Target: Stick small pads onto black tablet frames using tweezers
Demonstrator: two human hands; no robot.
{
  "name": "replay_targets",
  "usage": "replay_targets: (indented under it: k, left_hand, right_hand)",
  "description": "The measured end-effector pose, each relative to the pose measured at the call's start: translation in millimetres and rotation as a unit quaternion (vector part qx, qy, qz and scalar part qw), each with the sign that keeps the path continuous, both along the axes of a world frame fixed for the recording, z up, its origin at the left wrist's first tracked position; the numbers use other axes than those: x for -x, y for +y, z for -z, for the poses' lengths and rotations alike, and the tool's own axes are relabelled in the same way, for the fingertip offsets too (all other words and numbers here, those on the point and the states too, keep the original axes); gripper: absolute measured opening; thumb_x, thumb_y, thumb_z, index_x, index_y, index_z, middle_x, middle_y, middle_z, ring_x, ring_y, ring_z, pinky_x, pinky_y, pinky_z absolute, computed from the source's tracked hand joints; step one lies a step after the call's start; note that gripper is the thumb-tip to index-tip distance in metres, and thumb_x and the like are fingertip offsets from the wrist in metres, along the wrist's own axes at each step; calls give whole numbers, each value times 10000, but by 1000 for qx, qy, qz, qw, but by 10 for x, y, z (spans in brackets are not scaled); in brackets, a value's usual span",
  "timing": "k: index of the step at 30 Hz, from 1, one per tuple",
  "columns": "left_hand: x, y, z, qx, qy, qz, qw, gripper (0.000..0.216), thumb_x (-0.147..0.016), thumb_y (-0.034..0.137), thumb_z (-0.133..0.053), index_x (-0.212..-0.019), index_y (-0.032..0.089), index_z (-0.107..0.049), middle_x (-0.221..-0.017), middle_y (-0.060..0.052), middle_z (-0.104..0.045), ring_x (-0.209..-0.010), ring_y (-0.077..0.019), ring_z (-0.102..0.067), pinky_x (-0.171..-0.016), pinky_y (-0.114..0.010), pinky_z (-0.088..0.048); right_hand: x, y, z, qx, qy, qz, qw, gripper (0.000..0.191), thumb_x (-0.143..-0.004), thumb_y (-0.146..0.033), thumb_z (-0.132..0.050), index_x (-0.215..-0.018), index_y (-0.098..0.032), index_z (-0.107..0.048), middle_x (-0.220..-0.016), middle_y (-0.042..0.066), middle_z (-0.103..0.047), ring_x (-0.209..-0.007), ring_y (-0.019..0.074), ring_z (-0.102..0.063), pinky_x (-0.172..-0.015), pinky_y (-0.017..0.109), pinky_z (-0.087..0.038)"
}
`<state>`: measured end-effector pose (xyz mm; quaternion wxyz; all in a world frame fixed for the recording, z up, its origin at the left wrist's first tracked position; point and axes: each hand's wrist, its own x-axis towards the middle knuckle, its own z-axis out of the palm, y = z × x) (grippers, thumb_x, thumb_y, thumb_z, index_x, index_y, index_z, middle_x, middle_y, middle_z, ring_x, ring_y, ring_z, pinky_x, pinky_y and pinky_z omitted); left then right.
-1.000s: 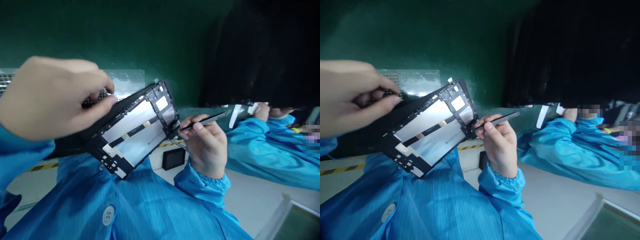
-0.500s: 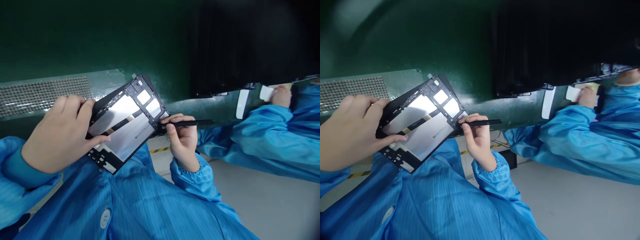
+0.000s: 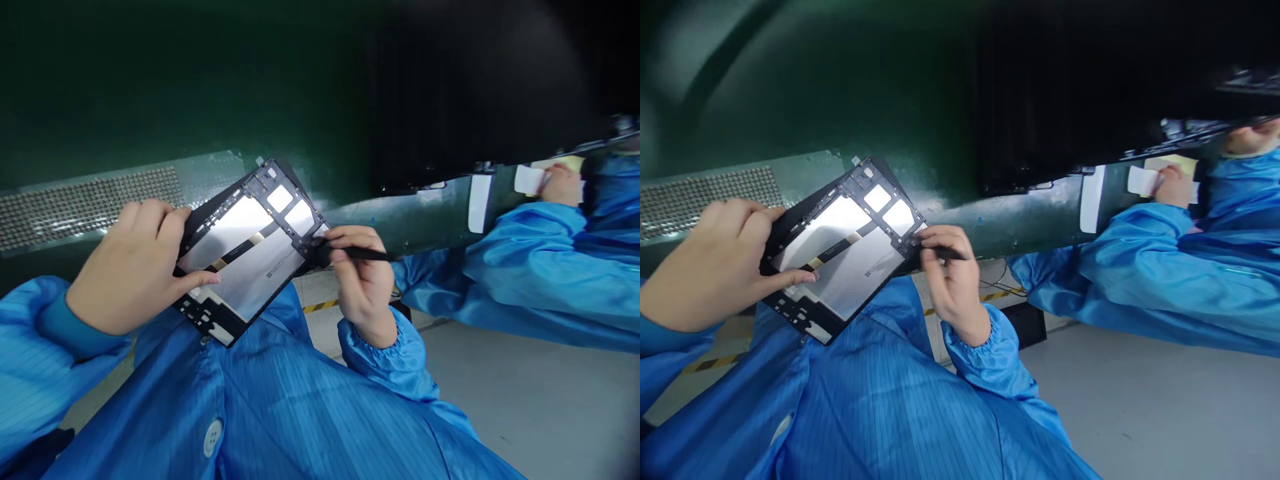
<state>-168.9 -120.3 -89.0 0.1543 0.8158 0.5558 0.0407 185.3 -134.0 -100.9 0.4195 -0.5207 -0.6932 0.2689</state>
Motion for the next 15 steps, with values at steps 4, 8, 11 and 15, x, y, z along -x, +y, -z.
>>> replay_targets:
  k: [4, 8, 11, 15]
  left_hand:
    - [-57, -98, 5, 13, -28, -38, 999, 1283, -894, 1011, -181, -1583, -1, -563, -1353, -298, -630, -1266, -492, -563, -1150, -741, -512]
    - [-114, -246, 62, -2, -50, -68, 996, 1060, -998, 865, -450, -1614, 6, -532, -1435, -299, -628, -1317, -466, -571, -1182, -694, -528]
    - [-222, -429, 133, -4, -96, -99, 990, 851, -1001, 697, -678, -1575, 77, -575, -1385, -239, -664, -1287, -403, -616, -1129, -652, -591]
    - [-483, -781, 165, -8, -204, -118, 972, 606, -1057, 533, -697, -1541, 187, -578, -1334, -127, -692, -1230, -267, -698, -1076, -506, -657]
  right_hand:
    - [-67, -163, -125, 146, 20, 46, 988, 183, -946, -215, -547, -824, -258, -676, -1012, 67, -768, -1006, 260, -737, -919, 449, -578]
    - [243, -493, -148, 288, -8, -137, 948, 71, -941, -287, -742, -984, -237, -767, -797, 25, -841, -673, 225, -774, -631, 336, -559]
    - [497, -759, -39, 360, 28, -129, 924, 436, -1047, -528, -668, -1356, -222, -650, -1237, 141, -880, -1073, 302, -863, -912, 435, -685]
    - [431, -900, 149, 329, 159, 43, 930, 800, -1006, -685, -643, -1635, -232, -446, -1692, 206, -618, -1524, 358, -656, -1277, 574, -531]
